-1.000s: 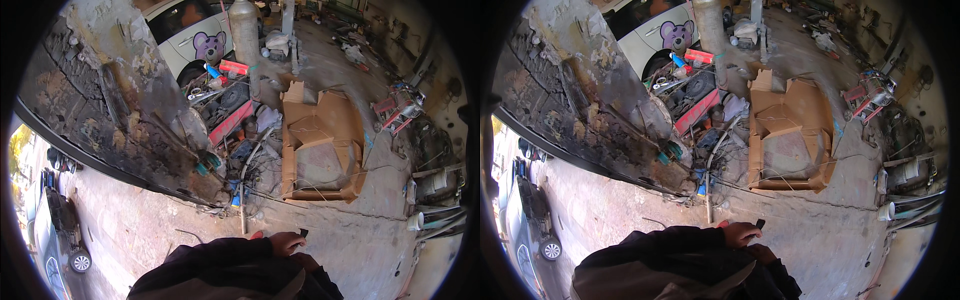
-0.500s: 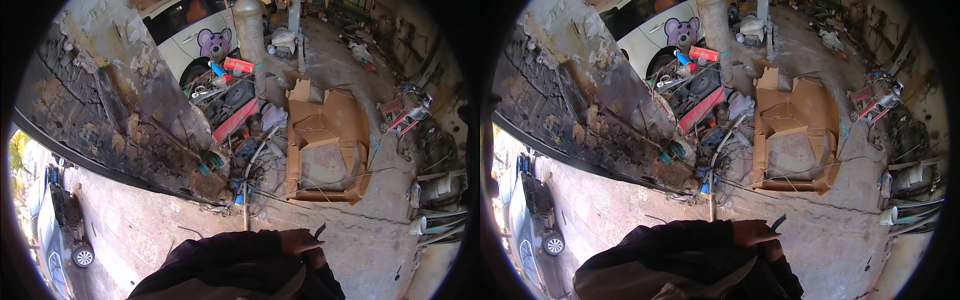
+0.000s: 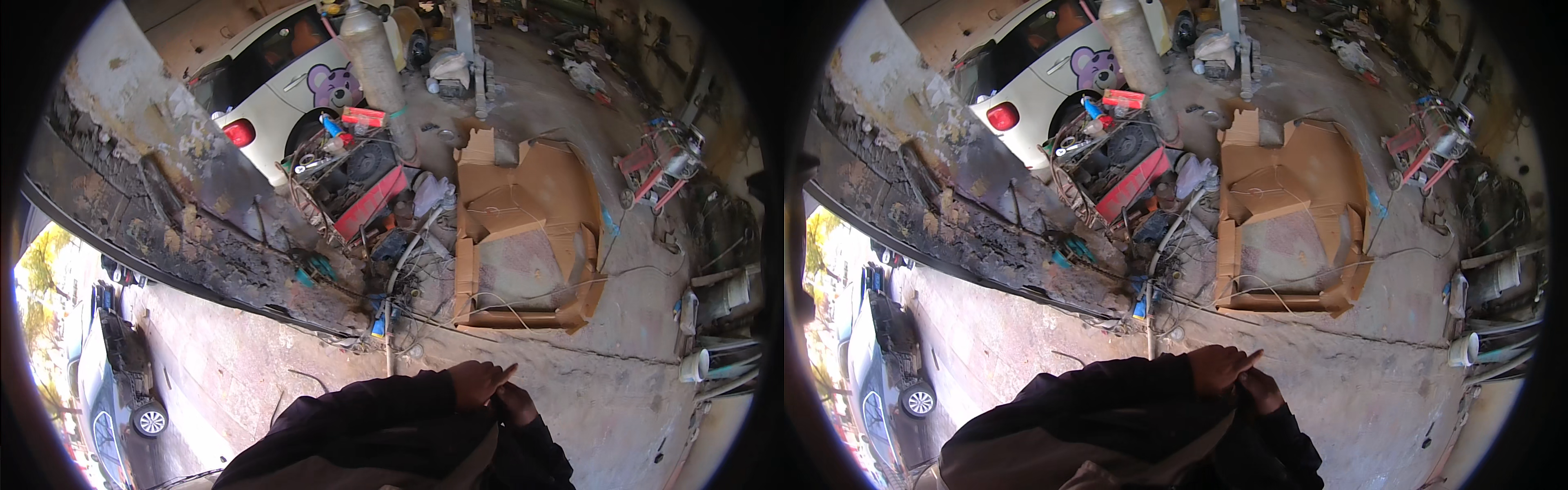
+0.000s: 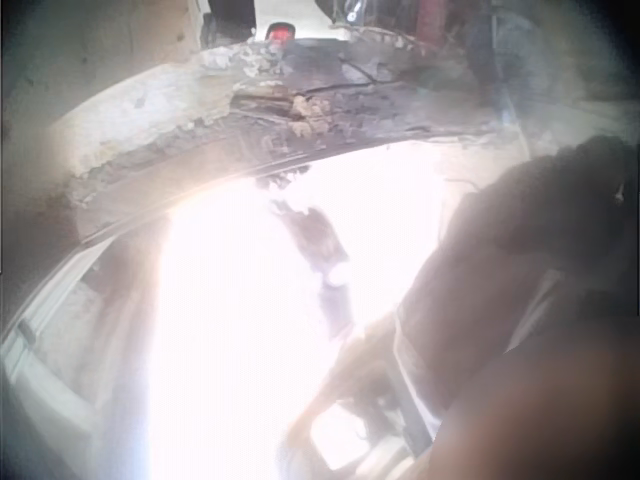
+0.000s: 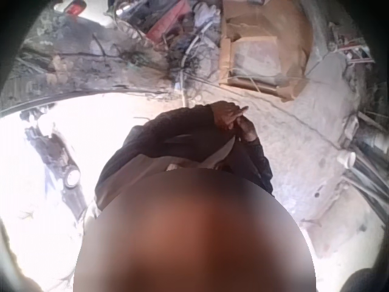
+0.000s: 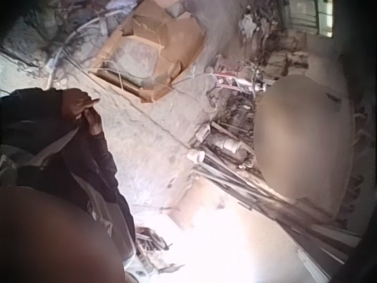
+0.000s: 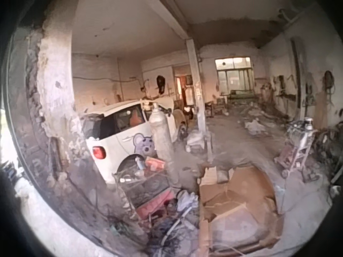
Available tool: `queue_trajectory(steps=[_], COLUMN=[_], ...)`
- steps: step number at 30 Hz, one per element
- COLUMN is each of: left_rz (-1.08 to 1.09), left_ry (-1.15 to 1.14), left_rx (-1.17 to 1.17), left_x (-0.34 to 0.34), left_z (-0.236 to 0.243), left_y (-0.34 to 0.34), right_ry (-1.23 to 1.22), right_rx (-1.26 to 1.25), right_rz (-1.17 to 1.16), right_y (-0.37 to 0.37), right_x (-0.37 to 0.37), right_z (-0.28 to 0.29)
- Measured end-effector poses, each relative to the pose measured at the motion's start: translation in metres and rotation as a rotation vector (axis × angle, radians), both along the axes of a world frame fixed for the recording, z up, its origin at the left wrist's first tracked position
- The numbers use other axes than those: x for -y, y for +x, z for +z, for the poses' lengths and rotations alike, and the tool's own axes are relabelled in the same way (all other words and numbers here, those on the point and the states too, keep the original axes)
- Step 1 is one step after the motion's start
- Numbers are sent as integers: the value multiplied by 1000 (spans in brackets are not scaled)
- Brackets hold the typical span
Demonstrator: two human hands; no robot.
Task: The person walks through a cluttered auto repair shop, picks up a small metal part from a tool cart, then rummages through a pile of tools on a shelf. They squat to retrieve a small item from a low drawer, then approach a light-colored van, open the passenger door, and detach the door from its hinges by hand, carrying it away.
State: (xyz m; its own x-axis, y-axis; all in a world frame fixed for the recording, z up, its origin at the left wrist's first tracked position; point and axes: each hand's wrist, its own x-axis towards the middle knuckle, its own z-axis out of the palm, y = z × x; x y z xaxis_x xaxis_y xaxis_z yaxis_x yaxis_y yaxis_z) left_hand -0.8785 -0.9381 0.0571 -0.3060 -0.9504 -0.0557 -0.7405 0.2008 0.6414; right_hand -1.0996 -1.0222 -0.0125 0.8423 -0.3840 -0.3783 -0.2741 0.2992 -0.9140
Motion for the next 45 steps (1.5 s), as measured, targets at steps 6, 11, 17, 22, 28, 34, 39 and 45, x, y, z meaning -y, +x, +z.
queue_trajectory(steps=[6, 11, 17, 22, 28, 34, 39, 45], left_rz=[-2, -50, -155, -216, -432, -500, -588, -629], left_ry=[257, 139, 117, -104, 281, 100, -313, -232], left_rx=[-3, 82, 205, 282, -57, -67, -90, -82], left_x=[61, 111, 178, 237, 349, 438, 506, 595], left_z=[27, 23, 22, 14, -12, 11, 14, 11], left_y=[-52, -86, -121, -146, -205, -230, -250, -284], right_ry=[-758, -944, -837, -992, 307, -113, -911, -550], right_rx=[-32, 35, -63, -55, 60, -47, -301, -151], right_rz=[87, -110, -244, -338, -882, -870, -610, -517], right_y=[-61, -106, -145, -168, -194, -230, -265, -304], right_x=[62, 93, 129, 168, 236, 304, 353, 452], right_z=[4, 9, 25, 18, 50, 64, 33, 9])
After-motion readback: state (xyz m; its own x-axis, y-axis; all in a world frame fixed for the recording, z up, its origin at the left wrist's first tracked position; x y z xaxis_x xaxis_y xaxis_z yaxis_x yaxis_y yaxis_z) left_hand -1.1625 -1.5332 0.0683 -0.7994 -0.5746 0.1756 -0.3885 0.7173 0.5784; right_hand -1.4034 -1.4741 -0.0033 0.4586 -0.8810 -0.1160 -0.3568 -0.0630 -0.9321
